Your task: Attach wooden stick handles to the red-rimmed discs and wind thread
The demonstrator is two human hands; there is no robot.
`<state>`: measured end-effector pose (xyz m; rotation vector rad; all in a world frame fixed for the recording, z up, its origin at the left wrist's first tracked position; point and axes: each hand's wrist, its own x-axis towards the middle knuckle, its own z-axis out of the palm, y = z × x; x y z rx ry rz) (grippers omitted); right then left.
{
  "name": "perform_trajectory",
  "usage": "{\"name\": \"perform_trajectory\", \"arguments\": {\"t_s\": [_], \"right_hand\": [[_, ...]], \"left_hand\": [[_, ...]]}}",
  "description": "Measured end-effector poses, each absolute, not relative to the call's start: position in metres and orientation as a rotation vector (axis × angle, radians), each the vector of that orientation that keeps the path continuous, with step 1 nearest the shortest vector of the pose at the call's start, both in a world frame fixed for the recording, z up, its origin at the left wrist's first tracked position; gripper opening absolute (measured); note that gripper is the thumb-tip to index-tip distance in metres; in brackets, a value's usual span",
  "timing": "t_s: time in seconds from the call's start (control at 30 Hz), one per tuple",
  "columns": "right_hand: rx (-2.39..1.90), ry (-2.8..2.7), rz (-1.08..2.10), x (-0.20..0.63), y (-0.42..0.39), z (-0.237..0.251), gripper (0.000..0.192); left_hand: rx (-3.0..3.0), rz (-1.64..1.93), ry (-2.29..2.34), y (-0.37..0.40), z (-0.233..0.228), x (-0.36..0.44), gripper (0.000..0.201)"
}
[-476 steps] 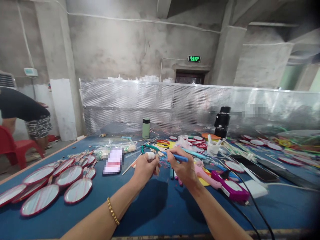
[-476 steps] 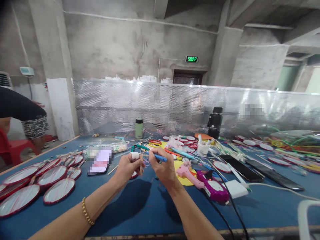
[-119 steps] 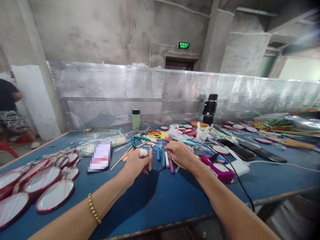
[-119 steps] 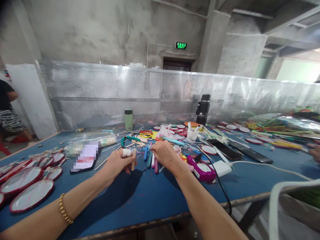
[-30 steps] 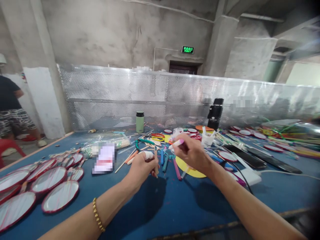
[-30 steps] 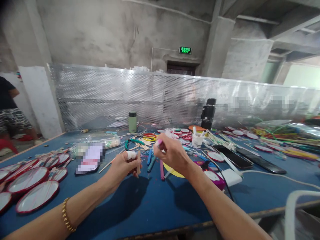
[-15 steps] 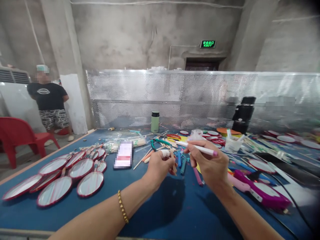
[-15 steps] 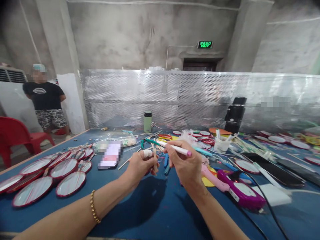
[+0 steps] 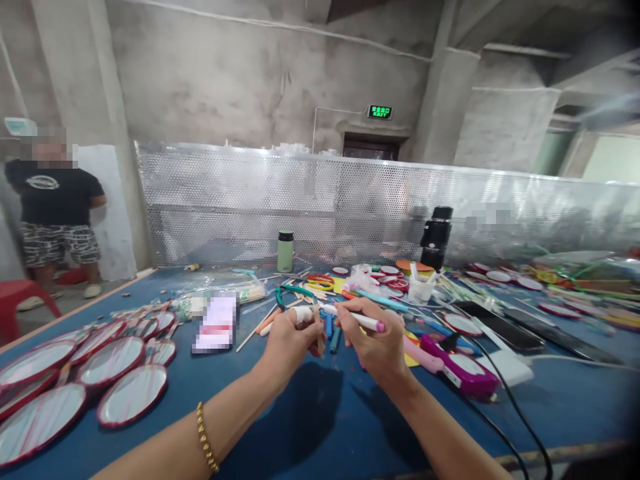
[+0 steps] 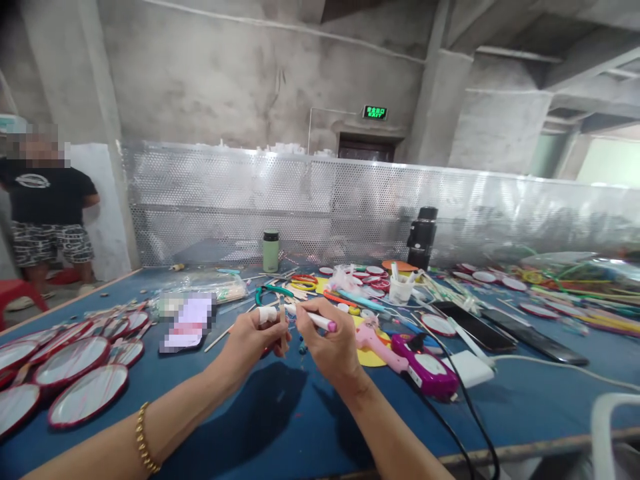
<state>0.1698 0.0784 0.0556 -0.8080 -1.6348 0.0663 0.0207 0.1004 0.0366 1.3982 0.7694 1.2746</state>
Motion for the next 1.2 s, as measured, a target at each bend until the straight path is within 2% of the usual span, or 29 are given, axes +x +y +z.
{"name": "perform_trajectory", "arguments": {"t_s": [0.47,1.2], "right_hand": [[-0.744,-1.66,0.084,0.1706,0.0837,0.05,0.014],[-0.758,-1.686,0.03,0.1714,0.0854,0.0471,0.014]], "left_hand": [[1.45,1.301,0.784,0.0975,0.0367,0.0217,0.012],[1.468,1.283,0.793,0.1002,0.034,0.0218,0.015]]}}
